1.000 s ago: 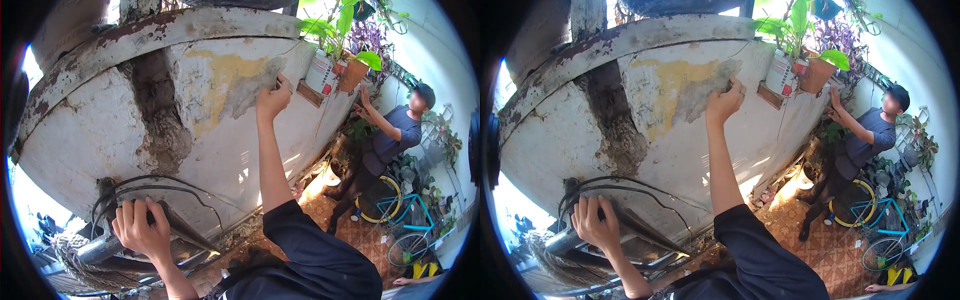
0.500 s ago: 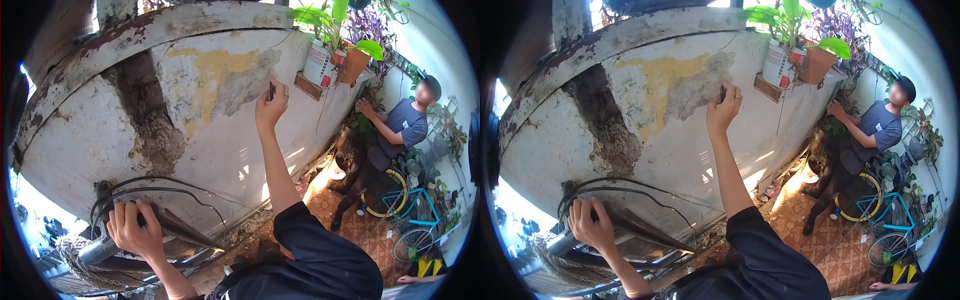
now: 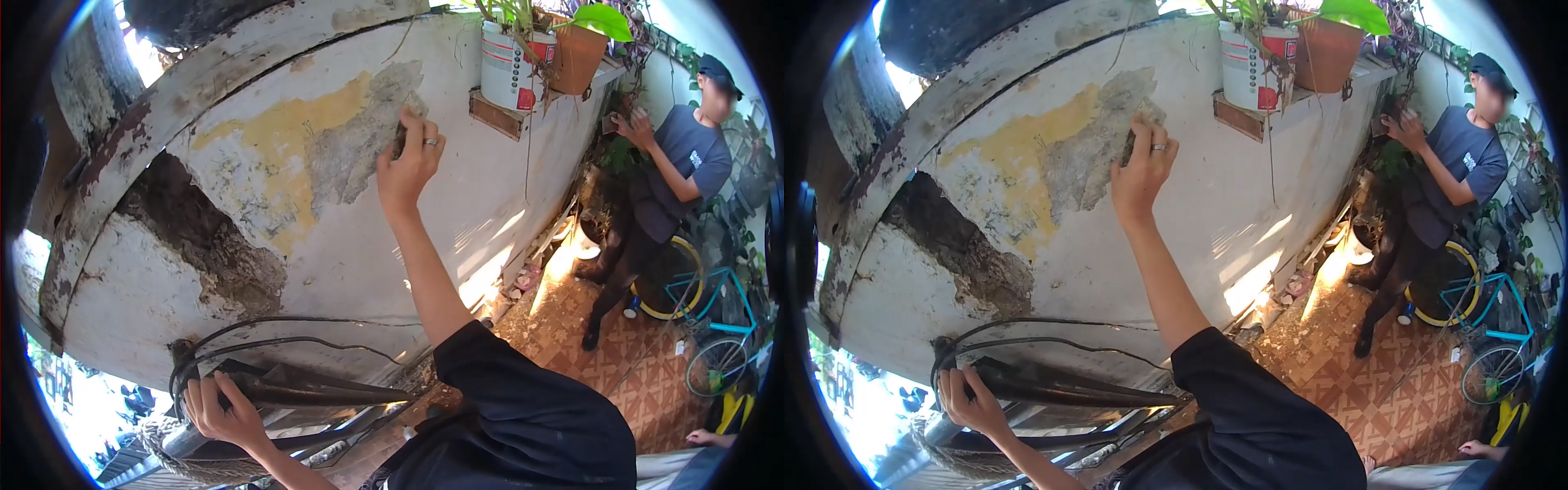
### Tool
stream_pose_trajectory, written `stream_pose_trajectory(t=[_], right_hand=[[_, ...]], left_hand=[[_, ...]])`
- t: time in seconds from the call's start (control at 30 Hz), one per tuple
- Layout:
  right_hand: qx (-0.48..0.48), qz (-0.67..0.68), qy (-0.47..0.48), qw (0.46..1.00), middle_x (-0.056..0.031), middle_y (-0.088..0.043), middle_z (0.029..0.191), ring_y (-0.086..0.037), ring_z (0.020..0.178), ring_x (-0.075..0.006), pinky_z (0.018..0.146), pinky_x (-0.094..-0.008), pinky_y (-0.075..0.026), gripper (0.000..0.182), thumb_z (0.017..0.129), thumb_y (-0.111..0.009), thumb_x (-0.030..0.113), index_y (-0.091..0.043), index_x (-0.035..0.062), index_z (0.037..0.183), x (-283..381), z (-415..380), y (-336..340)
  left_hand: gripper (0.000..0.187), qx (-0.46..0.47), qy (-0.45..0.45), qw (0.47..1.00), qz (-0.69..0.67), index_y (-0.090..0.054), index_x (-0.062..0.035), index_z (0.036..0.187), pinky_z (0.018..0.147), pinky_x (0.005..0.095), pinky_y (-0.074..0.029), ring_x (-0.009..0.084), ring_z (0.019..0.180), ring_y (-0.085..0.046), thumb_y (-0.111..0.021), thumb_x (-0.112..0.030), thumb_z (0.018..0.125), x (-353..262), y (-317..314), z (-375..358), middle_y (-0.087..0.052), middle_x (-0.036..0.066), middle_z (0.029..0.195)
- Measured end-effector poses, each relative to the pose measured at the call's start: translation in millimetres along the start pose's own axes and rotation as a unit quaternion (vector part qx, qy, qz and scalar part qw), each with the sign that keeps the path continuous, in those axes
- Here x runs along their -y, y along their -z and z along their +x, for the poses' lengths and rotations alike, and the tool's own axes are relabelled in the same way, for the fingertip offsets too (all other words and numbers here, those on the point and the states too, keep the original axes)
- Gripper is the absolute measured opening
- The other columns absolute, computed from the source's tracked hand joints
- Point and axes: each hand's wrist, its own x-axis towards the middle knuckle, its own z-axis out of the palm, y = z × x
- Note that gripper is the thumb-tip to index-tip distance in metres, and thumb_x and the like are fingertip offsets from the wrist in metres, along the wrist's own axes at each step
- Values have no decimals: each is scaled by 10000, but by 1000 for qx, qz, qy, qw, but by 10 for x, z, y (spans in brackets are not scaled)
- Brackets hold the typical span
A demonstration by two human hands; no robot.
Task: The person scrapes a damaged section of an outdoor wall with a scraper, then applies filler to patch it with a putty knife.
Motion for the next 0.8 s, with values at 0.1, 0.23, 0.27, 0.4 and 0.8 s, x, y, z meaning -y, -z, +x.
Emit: stream_pose_trajectory(t=[0.1, 0.23, 0.27, 0.4, 0.8], right_hand=[[-7, 8, -5, 1000, -115, -558, 1026, -486, 923, -327, 779, -416, -437, 537, 586, -628, -130, -592, 40, 1094, -266, 361, 45], [8, 39, 7, 999, -106, -576, 983, -499, 903, -321, 784, -412, -439, 529, 599, -608, -135, -612, 60, 1091, -332, 393, 212], [15, 46, -13, 999, -109, -598, 980, -533, 909, -322, 792, -392, -448, 474, 631, -577, -143, -630, 53, 1059, -307, 324, 274], [13, 79, 9, 997, -106, -622, 976, -572, 921, -315, 806, -363, -458, 443, 677, -544, -173, -651, 42, 1048, -167, 24, 405], [103, 211, -116, 965, -130, -627, 1036, -621, 939, -273, 763, -316, -515, 485, 677, -533, -191, -649, 51, 1080, -233, -302, 760]], left_hand=[[250, -9, 6, 1000, -15, -463, 2, 619, 565, 388, -335, 265, 579, -416, -602, -67, 815, -12, -44, -13, -370, 93, 611], [264, -15, 34, 999, 4, -459, 5, 625, 571, 392, -336, 269, 574, -408, -586, -92, 835, -2, -69, -20, -352, 95, 608], [270, -26, 15, 999, 14, -459, 5, 628, 572, 393, -336, 270, 572, -405, -581, -102, 843, 8, -74, -23, -345, 96, 607], [280, -4, 27, 1000, -2, -468, 8, 630, 574, 394, -335, 272, 565, -399, -568, -120, 858, 34, -58, -45, -338, 100, 604], [272, 8, 66, 998, -19, -517, 26, 641, 564, 404, -339, 249, 573, -433, -546, -97, 881, 42, -42, -96, -399, 87, 596]])
